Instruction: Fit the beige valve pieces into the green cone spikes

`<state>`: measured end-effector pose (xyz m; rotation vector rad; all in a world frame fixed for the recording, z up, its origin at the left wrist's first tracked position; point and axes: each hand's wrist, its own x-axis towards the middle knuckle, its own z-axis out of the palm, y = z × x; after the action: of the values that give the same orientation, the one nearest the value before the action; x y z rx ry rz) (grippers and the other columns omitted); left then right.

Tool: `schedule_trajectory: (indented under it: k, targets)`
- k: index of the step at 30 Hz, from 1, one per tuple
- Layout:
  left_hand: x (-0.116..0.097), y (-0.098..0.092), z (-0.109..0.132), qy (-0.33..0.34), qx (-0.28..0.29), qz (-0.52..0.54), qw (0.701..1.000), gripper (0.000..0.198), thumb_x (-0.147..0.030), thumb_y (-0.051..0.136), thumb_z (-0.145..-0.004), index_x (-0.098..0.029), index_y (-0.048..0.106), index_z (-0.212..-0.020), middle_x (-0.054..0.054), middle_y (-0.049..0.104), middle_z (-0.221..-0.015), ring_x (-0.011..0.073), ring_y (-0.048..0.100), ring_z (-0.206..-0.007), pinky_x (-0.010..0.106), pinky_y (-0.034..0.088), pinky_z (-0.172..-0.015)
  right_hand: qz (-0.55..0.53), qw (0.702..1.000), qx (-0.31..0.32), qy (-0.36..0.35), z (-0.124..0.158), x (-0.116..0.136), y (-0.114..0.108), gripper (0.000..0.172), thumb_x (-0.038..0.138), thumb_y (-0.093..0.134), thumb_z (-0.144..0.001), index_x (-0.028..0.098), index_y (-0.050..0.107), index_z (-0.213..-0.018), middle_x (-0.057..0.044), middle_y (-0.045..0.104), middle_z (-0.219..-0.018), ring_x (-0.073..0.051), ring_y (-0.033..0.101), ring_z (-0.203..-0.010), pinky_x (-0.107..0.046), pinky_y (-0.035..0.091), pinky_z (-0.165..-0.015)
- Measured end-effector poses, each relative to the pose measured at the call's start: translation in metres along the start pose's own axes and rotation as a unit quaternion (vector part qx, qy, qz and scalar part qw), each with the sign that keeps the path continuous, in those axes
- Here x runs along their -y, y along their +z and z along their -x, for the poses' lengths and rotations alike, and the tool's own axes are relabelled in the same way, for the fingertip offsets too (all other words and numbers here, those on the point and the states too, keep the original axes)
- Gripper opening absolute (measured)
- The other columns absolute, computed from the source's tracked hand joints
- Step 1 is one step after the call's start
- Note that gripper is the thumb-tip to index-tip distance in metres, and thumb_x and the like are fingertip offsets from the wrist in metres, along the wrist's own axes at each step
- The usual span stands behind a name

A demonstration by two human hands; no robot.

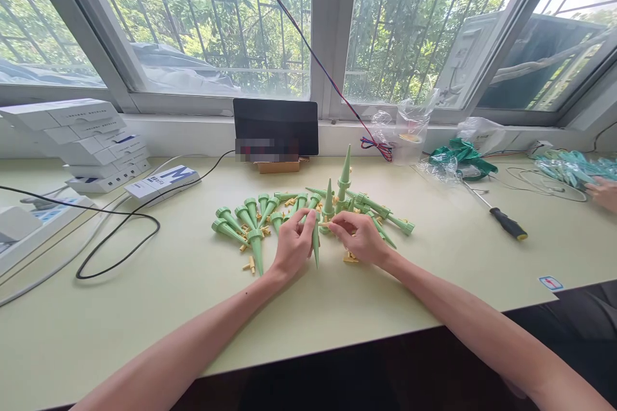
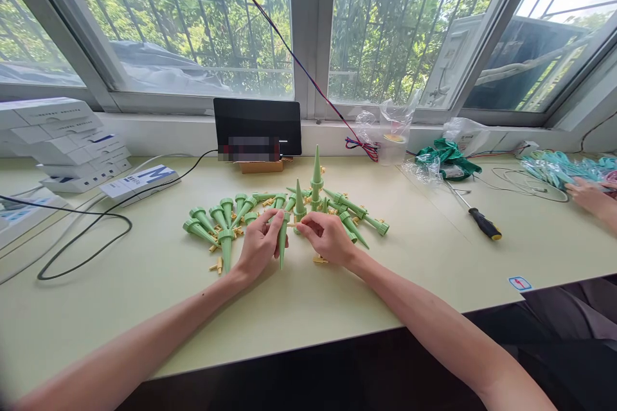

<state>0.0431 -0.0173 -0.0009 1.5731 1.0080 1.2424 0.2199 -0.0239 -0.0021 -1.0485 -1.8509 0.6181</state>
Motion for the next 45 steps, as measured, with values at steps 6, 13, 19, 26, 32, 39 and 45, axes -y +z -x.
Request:
schedule_trajectory:
  k: [6,13,19,26,32,39,45]
  targets:
    - [0.0010,-0.0007,-0.0004,0.000,0.000,0.003,1.000,0.037,-0.055,0.050,-0.093,-0.019,0.059,-0.090,-0.006,0.054,-0.046,0.0084,0.041,-0.031,0.020,0.029,-0.033,-0.011,1.000,-0.006,0.008,0.0001,0.0012,-0.0003,0.027,0.044,0.057,-0.094,0.019,0.063,-0.087,-0.002,0.064,-0.074,-0.012,0.050,-0.051,-0.026,0.045,-0.050]
    - [0.0000,-0.0002,0.0008,-0.004,0.003,-0.007,1.000,0.038,-0.055,0.049,-0.094,-0.019,0.060,-0.094,-0.005,0.055,-0.046,0.0085,0.041,-0.031,0.019,0.031,-0.033,-0.021,1.000,0.011,0.006,0.0004,0.0036,0.0004,0.023,0.042,0.058,-0.093,0.020,0.060,-0.085,0.000,0.060,-0.066,-0.012,0.049,-0.050,-0.026,0.044,-0.051]
    - [0.0002,0.0004,0.0015,0.007,0.002,-0.040,0.999,0.036,-0.053,0.048,-0.095,-0.019,0.059,-0.095,-0.006,0.055,-0.046,0.0079,0.041,-0.032,0.018,0.034,-0.036,-0.018,1.000,0.026,0.004,0.0016,0.0026,0.0011,0.028,0.043,0.055,-0.095,0.020,0.056,-0.080,0.000,0.060,-0.067,-0.011,0.047,-0.050,-0.026,0.042,-0.050]
    - [0.0002,0.0008,0.0041,0.015,0.003,-0.056,0.998,0.035,-0.053,0.048,-0.095,-0.019,0.058,-0.093,-0.006,0.054,-0.046,0.0084,0.042,-0.032,0.019,0.034,-0.038,-0.003,0.999,0.038,-0.005,0.0023,0.0029,-0.0001,0.032,0.044,0.049,-0.097,0.021,0.052,-0.075,0.003,0.050,-0.056,-0.012,0.044,-0.048,-0.026,0.039,-0.050]
    - [0.0005,0.0010,0.0057,0.025,0.009,-0.071,0.997,0.037,-0.054,0.047,-0.095,-0.019,0.059,-0.094,-0.006,0.052,-0.046,0.0089,0.041,-0.032,0.020,0.032,-0.038,0.018,0.999,0.049,-0.017,0.0037,0.0040,0.0003,0.040,0.044,0.039,-0.100,0.022,0.043,-0.067,0.004,0.047,-0.052,-0.012,0.042,-0.049,-0.026,0.037,-0.053]
    - [0.0018,0.0010,0.0057,0.031,0.014,-0.086,0.996,0.037,-0.053,0.046,-0.095,-0.019,0.059,-0.095,-0.005,0.052,-0.045,0.0096,0.041,-0.032,0.021,0.030,-0.037,0.029,0.998,0.044,-0.023,0.0048,-0.0002,0.0024,0.044,0.044,0.034,-0.102,0.021,0.045,-0.067,0.005,0.039,-0.049,-0.011,0.036,-0.047,-0.026,0.034,-0.053]
    - [0.0019,0.0001,0.0034,0.027,0.017,-0.067,0.997,0.037,-0.055,0.048,-0.094,-0.019,0.059,-0.094,-0.006,0.049,-0.044,0.0098,0.042,-0.032,0.021,0.028,-0.036,0.005,1.000,0.027,0.001,0.0035,0.0012,0.0028,0.045,0.047,0.038,-0.101,0.021,0.046,-0.065,0.003,0.048,-0.052,-0.012,0.043,-0.048,-0.026,0.039,-0.052]
